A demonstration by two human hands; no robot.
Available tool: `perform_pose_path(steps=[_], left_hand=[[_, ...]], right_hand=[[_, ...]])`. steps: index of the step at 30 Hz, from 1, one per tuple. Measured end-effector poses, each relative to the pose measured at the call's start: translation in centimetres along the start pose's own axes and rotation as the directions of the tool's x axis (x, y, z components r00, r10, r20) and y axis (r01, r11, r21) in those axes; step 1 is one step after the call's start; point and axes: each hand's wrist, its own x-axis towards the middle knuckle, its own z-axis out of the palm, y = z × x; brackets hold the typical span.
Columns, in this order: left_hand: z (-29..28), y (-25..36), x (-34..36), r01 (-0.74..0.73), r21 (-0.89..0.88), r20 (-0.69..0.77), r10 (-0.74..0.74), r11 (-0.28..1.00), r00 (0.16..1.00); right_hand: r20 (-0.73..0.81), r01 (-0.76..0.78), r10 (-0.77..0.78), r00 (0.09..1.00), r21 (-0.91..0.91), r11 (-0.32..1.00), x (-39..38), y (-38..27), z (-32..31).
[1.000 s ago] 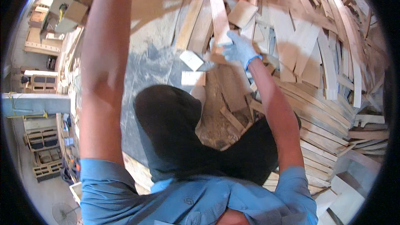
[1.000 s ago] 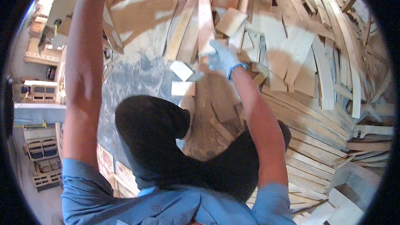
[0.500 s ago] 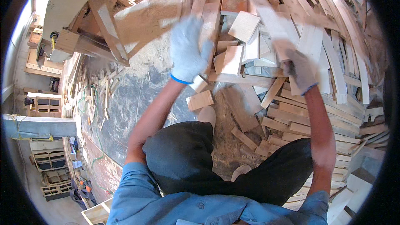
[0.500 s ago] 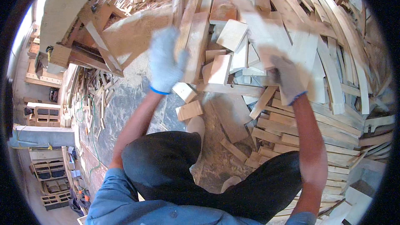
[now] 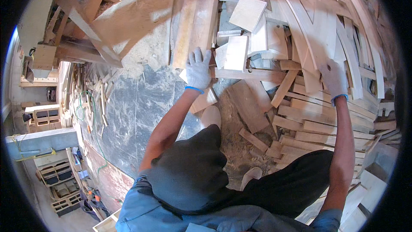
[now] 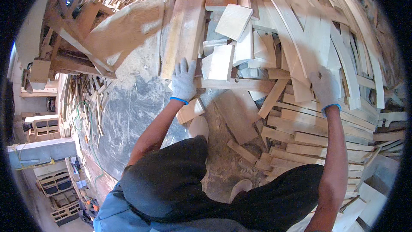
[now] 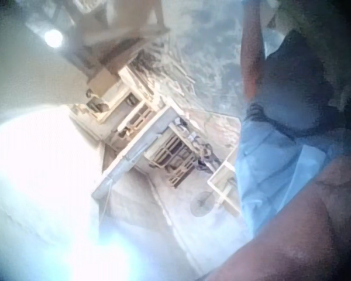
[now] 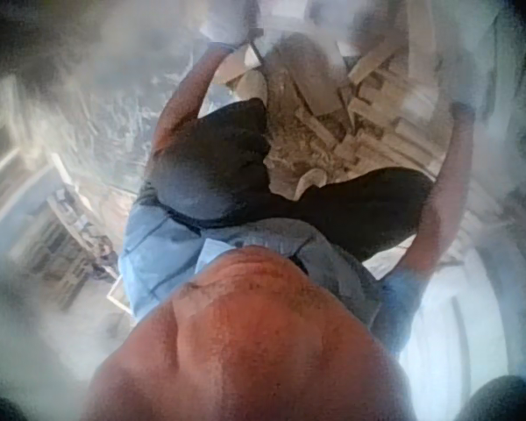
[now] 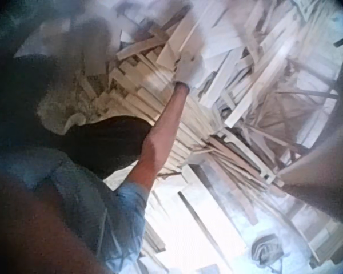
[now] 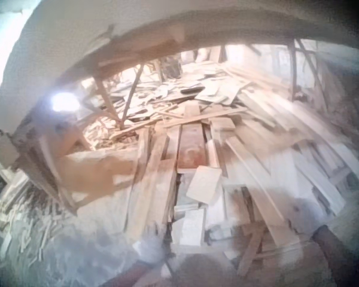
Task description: The person measures and marks a wooden frame, then selects and cuts several pieces of wood using a table saw. They sort through a pile of wood pieces, pick suitable ones, and cut them to size.
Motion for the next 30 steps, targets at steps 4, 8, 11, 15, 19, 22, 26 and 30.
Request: perform_pose_path(steps=[4, 8, 11, 15, 19, 22, 26, 30], left_hand=[[-2.3, -1.8, 0.8, 0.157, -0.257, 0.085, -0.14, 0.954, 0.987], [-1.7, -7.8, 0.7, 0.212, -0.586, -0.123, -0.344, 0.782, 0.931], [-2.3, -10.3, 1.9, 0.588, -0.489, 0.243, -0.547, 0.644, 0.801], [-0.4, -12.4, 1.7, 0.497, -0.381, 0.109, -0.496, 0.779, 0.861], [-1.1, -9.8, 3.0, 0.419, -0.239, 0.017, -0.428, 0.876, 0.904], [-1.7, -7.2, 6.6, 0.183, -0.082, -0.113, -0.192, 0.98, 0.975], [-1.5, -3.9, 14.1, -0.172, 0.137, -0.248, 0.202, 0.976, 0.948], [0.8, -2.0, 23.0, -0.331, 0.382, -0.22, 0.432, 0.863, 0.874]], right_hand=[[-0.063, 0.096, -0.097, 0.993, -0.02, 0.995, 0.8, 1.5, 0.9], [-0.199, 0.183, -0.157, 0.967, 0.121, 0.976, 0.9, 3.4, 2.2], [-0.168, 0.128, -0.098, 0.981, 0.179, 0.975, 1.4, 4.2, 2.4], [-0.139, 0.127, -0.124, 0.982, 0.012, 0.992, 1.9, 3.6, 2.4], [-0.261, 0.156, -0.195, 0.946, -0.162, 0.974, 2.0, 2.0, 2.4], [-0.247, 0.081, -0.145, 0.958, -0.251, 0.965, 2.4, 0.7, 2.4], [-0.313, 0.058, -0.173, 0.934, -0.345, 0.937, 3.5, 1.9, 4.6], [-0.327, 0.053, -0.136, 0.935, -0.252, 0.966, 2.7, 1.2, 4.4]])
